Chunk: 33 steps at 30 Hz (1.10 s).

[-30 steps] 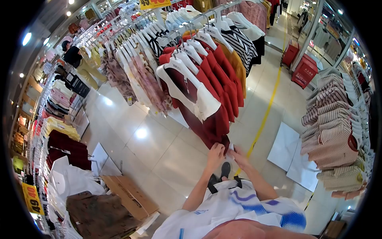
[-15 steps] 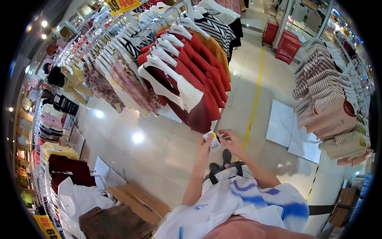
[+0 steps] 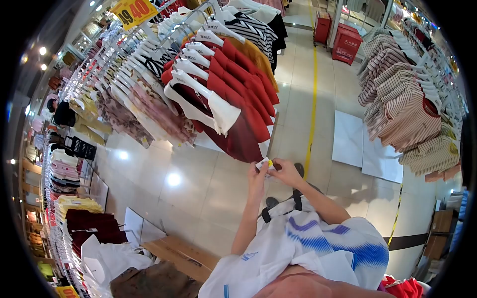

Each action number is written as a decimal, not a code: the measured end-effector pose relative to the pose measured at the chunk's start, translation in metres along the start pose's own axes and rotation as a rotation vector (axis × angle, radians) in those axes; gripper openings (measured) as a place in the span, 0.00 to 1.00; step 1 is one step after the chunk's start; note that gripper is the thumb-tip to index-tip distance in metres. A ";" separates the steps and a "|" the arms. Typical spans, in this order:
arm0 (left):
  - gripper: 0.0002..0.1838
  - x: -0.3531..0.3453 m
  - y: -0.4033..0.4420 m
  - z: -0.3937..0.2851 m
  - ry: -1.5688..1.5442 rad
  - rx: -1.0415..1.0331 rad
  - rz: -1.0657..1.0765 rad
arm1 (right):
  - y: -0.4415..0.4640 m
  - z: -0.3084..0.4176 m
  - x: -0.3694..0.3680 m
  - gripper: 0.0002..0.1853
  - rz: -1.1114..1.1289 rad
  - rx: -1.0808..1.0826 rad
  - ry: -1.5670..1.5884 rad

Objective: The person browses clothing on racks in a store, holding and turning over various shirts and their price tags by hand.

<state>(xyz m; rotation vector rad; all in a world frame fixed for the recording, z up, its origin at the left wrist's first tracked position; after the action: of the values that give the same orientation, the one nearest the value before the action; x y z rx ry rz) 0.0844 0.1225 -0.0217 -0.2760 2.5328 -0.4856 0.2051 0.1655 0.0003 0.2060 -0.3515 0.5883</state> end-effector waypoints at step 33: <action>0.18 -0.022 -0.021 -0.026 -0.221 -0.069 0.040 | -0.010 0.025 0.011 0.11 0.152 -0.053 0.472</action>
<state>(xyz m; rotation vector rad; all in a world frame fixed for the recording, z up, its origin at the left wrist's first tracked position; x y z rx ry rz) 0.0904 0.1176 0.0176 -0.2879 2.3375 -0.3332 0.2128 0.1557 0.0272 -0.0144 0.0761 0.7549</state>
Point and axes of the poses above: each hand's wrist, its own y-axis towards the middle knuckle, its own x-axis out of the back of the hand, z = x × y, the point moved 6 cm from there along y, towards the middle knuckle, and after that the axes turned 14 degrees about x, right-handed, at the moved point
